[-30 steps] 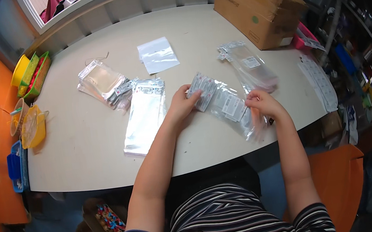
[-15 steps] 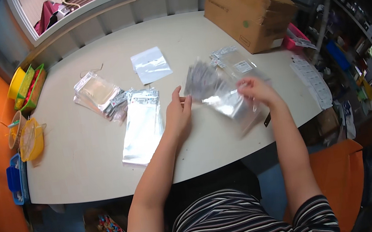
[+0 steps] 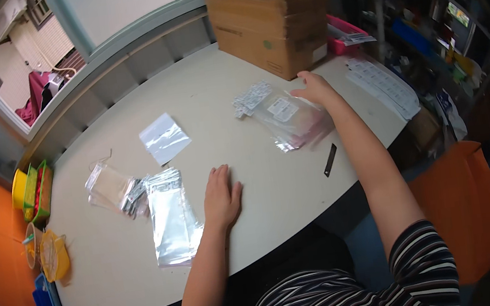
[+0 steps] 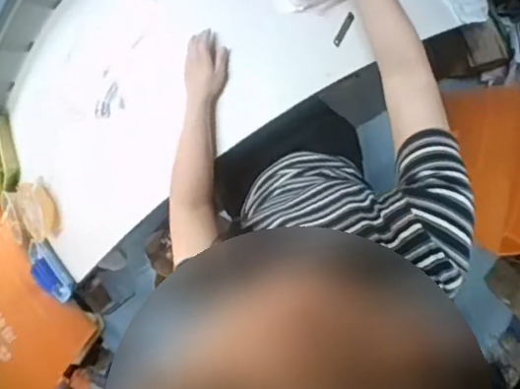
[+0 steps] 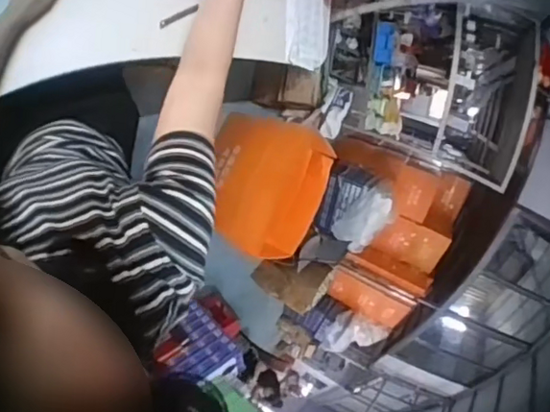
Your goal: Peeling stickers from a sheet and applying them to small plastic ziplock bags at a workstation.
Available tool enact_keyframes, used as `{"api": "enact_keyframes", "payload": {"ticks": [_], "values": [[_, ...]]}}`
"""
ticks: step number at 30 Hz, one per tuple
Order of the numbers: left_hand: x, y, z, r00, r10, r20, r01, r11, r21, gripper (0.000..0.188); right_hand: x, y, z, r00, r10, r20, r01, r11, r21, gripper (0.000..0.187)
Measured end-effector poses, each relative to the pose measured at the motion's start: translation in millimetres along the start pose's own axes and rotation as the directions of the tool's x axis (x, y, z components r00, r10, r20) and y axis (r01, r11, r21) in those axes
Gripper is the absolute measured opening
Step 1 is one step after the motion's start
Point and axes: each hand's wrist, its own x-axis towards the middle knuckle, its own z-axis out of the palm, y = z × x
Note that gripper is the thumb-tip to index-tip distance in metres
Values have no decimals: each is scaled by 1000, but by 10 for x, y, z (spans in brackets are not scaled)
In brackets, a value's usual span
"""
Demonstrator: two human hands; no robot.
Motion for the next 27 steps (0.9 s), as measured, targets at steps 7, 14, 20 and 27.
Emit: {"api": "enact_keyframes", "payload": {"ticks": [7,14,20,27], "values": [[122,132,39,1000,25,6,-25,998,50,50,-372,1532,-1032,963,165,-212,-226,926,-302,52],[158,156,61,1000,2,-2,-1,986,165,47,-629,2627,-1609,924,326,-200,-382,804,-455,46],[134,120,47,1000,-29,8,28,992,122,47,-619,3002,-1526,945,328,-5,-286,816,-502,33],[173,164,86,1000,-8,-10,9,994,106,45,-642,3519,-1779,936,15,-353,-178,884,-433,19]]}}
